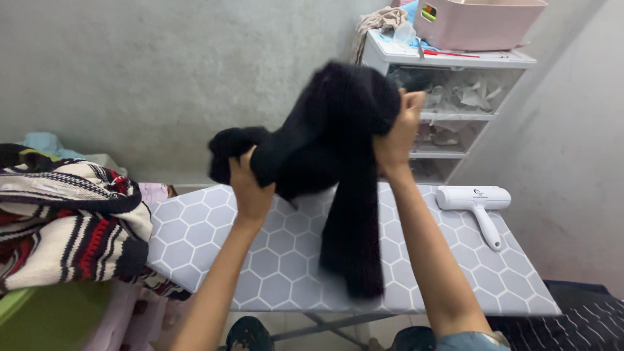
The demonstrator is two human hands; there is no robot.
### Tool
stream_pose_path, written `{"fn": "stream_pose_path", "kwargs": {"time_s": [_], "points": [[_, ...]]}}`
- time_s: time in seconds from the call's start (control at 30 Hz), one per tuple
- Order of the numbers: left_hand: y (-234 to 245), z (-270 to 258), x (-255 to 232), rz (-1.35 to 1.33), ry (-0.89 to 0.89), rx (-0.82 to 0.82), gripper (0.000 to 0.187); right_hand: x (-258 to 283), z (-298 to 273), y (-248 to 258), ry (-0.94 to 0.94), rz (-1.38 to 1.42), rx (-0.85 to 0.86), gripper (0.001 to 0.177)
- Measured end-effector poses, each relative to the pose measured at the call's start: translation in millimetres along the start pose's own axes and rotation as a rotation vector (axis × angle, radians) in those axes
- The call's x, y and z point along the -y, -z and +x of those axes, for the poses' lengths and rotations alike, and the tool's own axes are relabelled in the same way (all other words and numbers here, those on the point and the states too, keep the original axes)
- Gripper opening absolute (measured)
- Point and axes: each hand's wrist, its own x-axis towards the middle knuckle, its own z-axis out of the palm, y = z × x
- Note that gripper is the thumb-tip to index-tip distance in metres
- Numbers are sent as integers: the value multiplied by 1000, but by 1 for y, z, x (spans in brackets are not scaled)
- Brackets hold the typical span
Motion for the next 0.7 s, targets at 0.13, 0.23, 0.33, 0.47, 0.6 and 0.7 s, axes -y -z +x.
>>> {"fn": "stream_pose_path", "kwargs": {"time_s": [0.13, 0.23, 0.33, 0.47, 0.6, 0.7], "points": [[13, -10, 24, 89, -69, 56, 65, -11, -11, 21, 93, 5, -28, 38], [25, -41, 38, 127, 11, 143, 72, -33, -71, 30, 62, -40, 84, 33], [33, -86, 51, 141, 34, 223, 73, -47, -154, 39, -400, 398, 281, 23], [38, -135, 67, 271, 181, 425, 69, -43, -242, 59, -203, -137, 531, 42], [40, -150, 74, 201, 414, 451, 60, -34, -283, 62, -220, -229, 674, 40], [42, -142, 72, 180, 345, 426, 69, -40, -278, 47, -144, -173, 652, 53]]}}
